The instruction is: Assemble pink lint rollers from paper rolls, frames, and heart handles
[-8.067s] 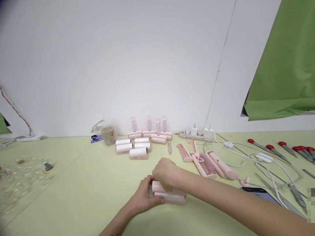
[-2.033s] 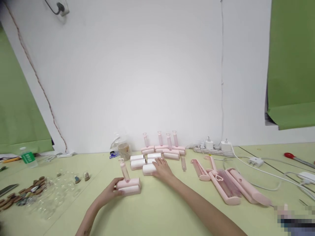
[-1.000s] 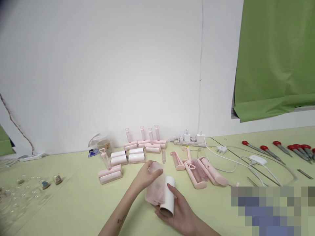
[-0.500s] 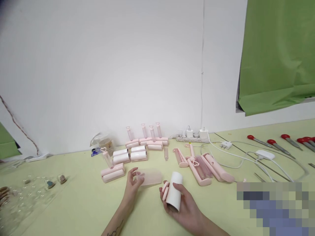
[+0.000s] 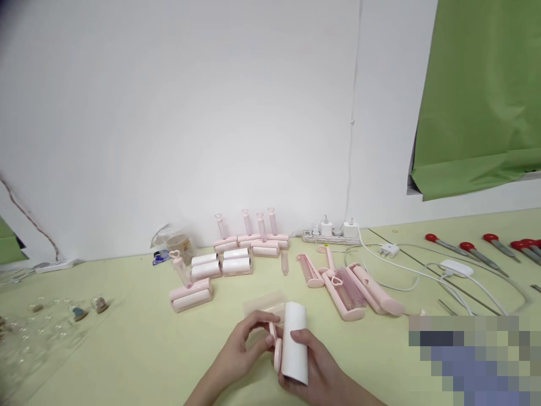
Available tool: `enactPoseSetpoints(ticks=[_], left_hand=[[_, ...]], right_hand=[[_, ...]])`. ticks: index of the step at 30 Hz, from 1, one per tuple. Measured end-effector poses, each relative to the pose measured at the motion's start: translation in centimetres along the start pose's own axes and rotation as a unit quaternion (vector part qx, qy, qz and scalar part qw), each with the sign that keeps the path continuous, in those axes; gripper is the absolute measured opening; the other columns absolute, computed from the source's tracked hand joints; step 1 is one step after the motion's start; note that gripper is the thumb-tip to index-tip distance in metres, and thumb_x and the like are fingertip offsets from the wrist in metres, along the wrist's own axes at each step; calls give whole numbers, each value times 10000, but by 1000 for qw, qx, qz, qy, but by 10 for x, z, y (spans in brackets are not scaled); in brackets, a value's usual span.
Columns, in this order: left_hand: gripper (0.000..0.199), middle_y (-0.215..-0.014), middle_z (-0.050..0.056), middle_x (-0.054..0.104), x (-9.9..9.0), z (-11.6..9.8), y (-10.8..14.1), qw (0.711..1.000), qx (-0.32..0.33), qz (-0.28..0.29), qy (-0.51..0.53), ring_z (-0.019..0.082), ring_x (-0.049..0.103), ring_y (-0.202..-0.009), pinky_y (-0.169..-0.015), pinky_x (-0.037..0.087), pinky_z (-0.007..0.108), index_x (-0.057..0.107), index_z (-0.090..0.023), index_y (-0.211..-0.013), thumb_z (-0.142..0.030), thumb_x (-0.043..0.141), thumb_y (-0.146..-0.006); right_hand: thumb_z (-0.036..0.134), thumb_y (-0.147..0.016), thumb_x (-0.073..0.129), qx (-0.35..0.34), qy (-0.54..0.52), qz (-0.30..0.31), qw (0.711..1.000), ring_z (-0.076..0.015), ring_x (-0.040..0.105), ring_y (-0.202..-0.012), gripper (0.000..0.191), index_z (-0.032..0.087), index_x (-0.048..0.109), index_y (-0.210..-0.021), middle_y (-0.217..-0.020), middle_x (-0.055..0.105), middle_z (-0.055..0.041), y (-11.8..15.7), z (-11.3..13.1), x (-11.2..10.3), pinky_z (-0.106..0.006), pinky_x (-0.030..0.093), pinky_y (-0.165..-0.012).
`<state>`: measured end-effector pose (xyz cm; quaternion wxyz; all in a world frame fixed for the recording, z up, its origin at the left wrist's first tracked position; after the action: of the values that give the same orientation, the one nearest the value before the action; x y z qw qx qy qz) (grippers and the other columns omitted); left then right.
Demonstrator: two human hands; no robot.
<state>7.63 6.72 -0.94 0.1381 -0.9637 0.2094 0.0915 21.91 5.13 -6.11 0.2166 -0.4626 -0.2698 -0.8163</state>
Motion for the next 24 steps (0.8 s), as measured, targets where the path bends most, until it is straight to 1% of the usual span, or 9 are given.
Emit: enactPoseSetpoints(ticks=[3,5,7,10,13,16,19,22,24], left_hand=[[232,-823,39,615,-7,6,-5,987,-38,-129,86,181,570,-835,-798,419,297,567,-191,-896,-343,576,-722],[276,-794,31,631,-6,9,-7,974,-67,-166,136,176,581,-814,-791,421,288,568,-190,-919,-370,585,-712],[288,-813,46,651,1,8,-7,973,-85,-154,152,185,580,-844,-813,415,288,601,-179,-902,-381,599,-697],[270,-840,70,666,12,7,-5,977,-89,-104,166,210,586,-845,-795,433,307,637,-168,-836,-395,589,-700],[295,-898,79,657,17,5,-2,985,-72,-75,141,222,572,-888,-810,428,322,653,-171,-842,-415,511,-756],[275,-943,74,642,17,5,1,989,-51,-77,117,217,554,-925,-821,420,301,652,-183,-865,-400,531,-750],[264,-957,76,634,16,4,2,989,-44,-69,126,216,554,-923,-803,427,293,638,-185,-898,-378,557,-736],[276,-988,72,620,19,2,3,994,-31,-44,100,214,534,-959,-849,402,307,633,-195,-939,-372,491,-783],[276,-1026,66,600,22,2,5,995,-29,-27,97,214,522,-975,-861,394,309,625,-209,-971,-361,503,-776]], right_hand=[[307,-765,477,30,61,62,996,-120,569,-656,278,171,537,-999,-865,623,-59,7,-6,7,-232,410,-564],[282,-725,487,51,107,106,987,-124,562,-653,334,151,533,-1028,-839,621,-64,9,-13,8,-233,394,-581],[259,-666,519,62,146,127,979,-121,555,-645,346,127,557,-983,-761,620,-53,8,-20,7,-226,375,-602],[256,-583,582,50,197,133,970,-121,547,-599,325,117,582,-876,-696,630,-55,5,-27,2,-209,348,-554],[285,-633,550,53,164,100,980,-129,553,-629,254,141,572,-841,-696,609,-39,5,-27,2,-225,361,-592],[303,-667,506,61,137,70,986,-122,542,-626,204,147,565,-785,-688,579,-26,9,-25,4,-228,363,-600],[312,-652,498,58,162,69,983,-125,530,-597,204,147,557,-757,-682,580,-32,10,-24,4,-232,357,-568],[315,-647,492,42,175,78,981,-132,533,-595,206,153,549,-761,-676,581,-33,8,-24,1,-239,360,-562],[322,-647,496,33,175,76,981,-131,537,-588,205,155,547,-755,-662,586,-31,7,-25,-2,-237,366,-556]])
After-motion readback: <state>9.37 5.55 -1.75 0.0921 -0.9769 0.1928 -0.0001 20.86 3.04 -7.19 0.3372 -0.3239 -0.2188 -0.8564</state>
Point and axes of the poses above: each hand's wrist, its own y-axis away from the middle knuckle, its own x-axis out of the palm, z = x × y, the point moved 2 cm from there along -y, towards the middle knuckle
